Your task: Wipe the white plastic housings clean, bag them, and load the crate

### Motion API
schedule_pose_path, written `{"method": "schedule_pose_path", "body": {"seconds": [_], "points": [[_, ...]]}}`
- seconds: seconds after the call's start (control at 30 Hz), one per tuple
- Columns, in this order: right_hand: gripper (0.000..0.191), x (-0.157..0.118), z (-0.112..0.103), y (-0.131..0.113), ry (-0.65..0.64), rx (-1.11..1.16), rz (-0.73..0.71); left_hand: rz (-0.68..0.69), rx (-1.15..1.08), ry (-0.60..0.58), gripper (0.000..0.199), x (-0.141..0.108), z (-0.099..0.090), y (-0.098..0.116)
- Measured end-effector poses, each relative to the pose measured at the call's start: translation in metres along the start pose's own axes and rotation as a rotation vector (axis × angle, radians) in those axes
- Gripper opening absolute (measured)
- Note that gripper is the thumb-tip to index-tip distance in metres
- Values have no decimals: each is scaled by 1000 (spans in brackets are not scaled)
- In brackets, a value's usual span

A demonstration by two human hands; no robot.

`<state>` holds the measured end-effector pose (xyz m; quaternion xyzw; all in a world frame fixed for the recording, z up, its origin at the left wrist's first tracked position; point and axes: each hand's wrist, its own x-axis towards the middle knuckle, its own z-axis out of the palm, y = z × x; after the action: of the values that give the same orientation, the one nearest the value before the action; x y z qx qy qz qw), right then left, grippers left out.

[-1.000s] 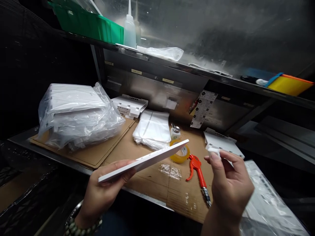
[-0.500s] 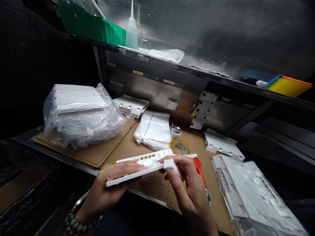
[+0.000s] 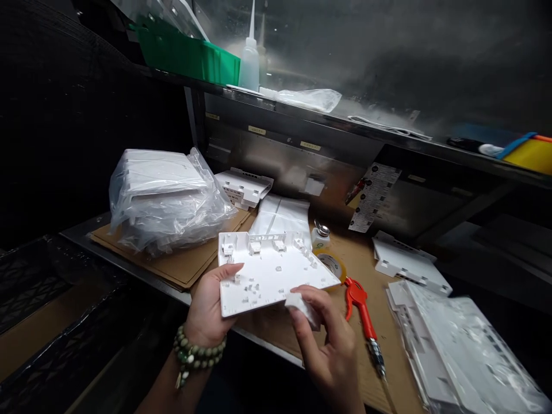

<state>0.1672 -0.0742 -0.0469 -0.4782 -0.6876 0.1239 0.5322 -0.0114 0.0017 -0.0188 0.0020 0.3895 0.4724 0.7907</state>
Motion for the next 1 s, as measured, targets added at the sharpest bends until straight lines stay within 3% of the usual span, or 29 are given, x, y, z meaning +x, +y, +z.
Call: {"method": "schedule_pose_path", "body": {"seconds": [0.1,0.27,0.37,0.5,0.67,0.83,1.0], "points": [[28,-4,16,-15,66,-66,-109,46,-83,-14,59,-3,11,-5],[29,-9,40,-30,5,-29,-186,-10,-163,-70,61,-7,15,-11],[29,-7,39,-26,15,-71,-152,72,-152,-44,67,-9,14,-9],[29,-8,37,-26,38,-55,-160,279,-121,-53,78,-11,17,-13],[23,-6,34,-30,-67,-79,-155,487,-100,-28,91,-14,18,-21],[22,-2,29,-32,-47,-105,-149,542,-97,-21,93,-14,14,-22],[23,-2,22,-24,-96,-145,-160,491,-84,-100,103,-13,8,-15]]}}
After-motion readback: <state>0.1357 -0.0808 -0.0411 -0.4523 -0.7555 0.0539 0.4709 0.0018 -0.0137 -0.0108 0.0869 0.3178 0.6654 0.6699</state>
